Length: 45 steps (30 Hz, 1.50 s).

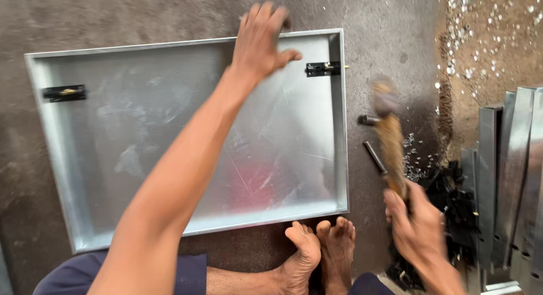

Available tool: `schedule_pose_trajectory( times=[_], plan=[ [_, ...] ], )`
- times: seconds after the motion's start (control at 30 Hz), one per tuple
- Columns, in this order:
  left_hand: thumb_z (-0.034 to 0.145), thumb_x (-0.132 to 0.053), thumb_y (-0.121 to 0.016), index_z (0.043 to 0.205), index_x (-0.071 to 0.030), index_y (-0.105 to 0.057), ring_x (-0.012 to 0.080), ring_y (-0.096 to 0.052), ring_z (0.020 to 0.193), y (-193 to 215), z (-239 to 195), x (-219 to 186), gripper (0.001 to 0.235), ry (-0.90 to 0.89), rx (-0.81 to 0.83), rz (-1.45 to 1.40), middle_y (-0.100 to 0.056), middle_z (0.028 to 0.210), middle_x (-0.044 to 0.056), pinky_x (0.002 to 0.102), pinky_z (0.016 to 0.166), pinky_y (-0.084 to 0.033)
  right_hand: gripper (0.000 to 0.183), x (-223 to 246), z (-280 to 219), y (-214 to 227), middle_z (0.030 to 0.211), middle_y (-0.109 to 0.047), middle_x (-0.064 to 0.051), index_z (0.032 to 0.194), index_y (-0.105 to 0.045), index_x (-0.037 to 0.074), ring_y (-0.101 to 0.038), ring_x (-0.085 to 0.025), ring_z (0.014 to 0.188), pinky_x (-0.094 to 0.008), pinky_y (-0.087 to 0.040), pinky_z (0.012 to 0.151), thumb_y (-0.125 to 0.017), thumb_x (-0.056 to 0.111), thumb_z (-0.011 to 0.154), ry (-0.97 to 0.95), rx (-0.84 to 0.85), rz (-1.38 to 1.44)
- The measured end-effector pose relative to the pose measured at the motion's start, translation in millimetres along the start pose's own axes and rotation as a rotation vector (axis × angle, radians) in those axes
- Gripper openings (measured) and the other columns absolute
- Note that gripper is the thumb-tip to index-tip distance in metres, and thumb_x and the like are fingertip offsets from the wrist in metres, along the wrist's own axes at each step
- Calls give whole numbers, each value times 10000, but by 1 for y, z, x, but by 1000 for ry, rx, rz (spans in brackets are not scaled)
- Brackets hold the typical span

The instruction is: The person attaches metal hinges to a metal tray using a hammer and pins, then places the completed tray on a stack.

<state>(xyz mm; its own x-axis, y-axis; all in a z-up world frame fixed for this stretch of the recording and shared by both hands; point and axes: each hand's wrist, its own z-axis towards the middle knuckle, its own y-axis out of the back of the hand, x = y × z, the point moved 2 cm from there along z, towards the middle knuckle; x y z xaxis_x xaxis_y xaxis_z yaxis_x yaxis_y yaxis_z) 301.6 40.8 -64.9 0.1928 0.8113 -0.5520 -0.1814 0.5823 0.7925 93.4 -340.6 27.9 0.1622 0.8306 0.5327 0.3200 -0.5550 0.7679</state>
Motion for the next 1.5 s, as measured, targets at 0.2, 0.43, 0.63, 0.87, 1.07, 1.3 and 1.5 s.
schedule_pose_trajectory(
  times=[0.2,0.43,0.63,0.87,1.07,1.3,1.5],
  plan=[
    [426,-578,-1016,971,-63,-621,313,-595,1072,-41,40,13,846,256,399,-28,-611,1073,111,460,954,-506,417,26,46,-53,590,-537,-27,946,-669,3,-497,-114,495,-299,-410,437,-521,385,1028,-189,112,270],
    [422,-552,-1035,922,-15,-620,347,-620,1089,-51,44,22,843,184,371,-26,-641,1057,154,467,973,-503,480,36,62,-74,537,-461,-50,843,-586,17,-446,-146,461,-308,-382,449,-487,438,1050,-29,57,39],
    [325,-536,-1057,839,-22,-644,392,-661,950,-41,50,18,836,134,274,-44,-674,938,183,499,842,-540,491,30,55,-67,525,-495,1,778,-553,49,-487,-98,450,-294,-394,407,-450,449,1045,-51,7,180],
    [399,-537,-1041,750,-49,-660,246,-722,749,-37,60,22,712,306,432,-48,-714,742,102,368,764,-598,504,41,56,-65,498,-444,11,754,-519,67,-442,-93,424,-293,-360,395,-438,464,1054,30,5,204],
    [418,-552,-1035,727,-26,-677,259,-721,778,-40,62,18,707,306,478,27,-711,750,105,382,816,-596,502,53,59,-62,492,-471,17,800,-545,71,-488,-92,413,-287,-379,392,-420,490,1047,194,-67,177],
    [216,-534,-1080,771,-18,-680,426,-697,855,-32,62,11,857,179,268,32,-704,848,197,506,757,-572,561,46,63,-71,527,-483,-2,768,-579,52,-505,-114,479,-312,-423,433,-412,511,1044,-20,26,94],
    [402,-523,-1045,832,-20,-690,303,-733,862,-32,60,20,751,301,438,-51,-725,849,141,403,835,-589,506,53,56,-59,505,-486,4,789,-571,55,-485,-106,433,-293,-390,406,-444,476,1039,29,-24,184]
  ],
)
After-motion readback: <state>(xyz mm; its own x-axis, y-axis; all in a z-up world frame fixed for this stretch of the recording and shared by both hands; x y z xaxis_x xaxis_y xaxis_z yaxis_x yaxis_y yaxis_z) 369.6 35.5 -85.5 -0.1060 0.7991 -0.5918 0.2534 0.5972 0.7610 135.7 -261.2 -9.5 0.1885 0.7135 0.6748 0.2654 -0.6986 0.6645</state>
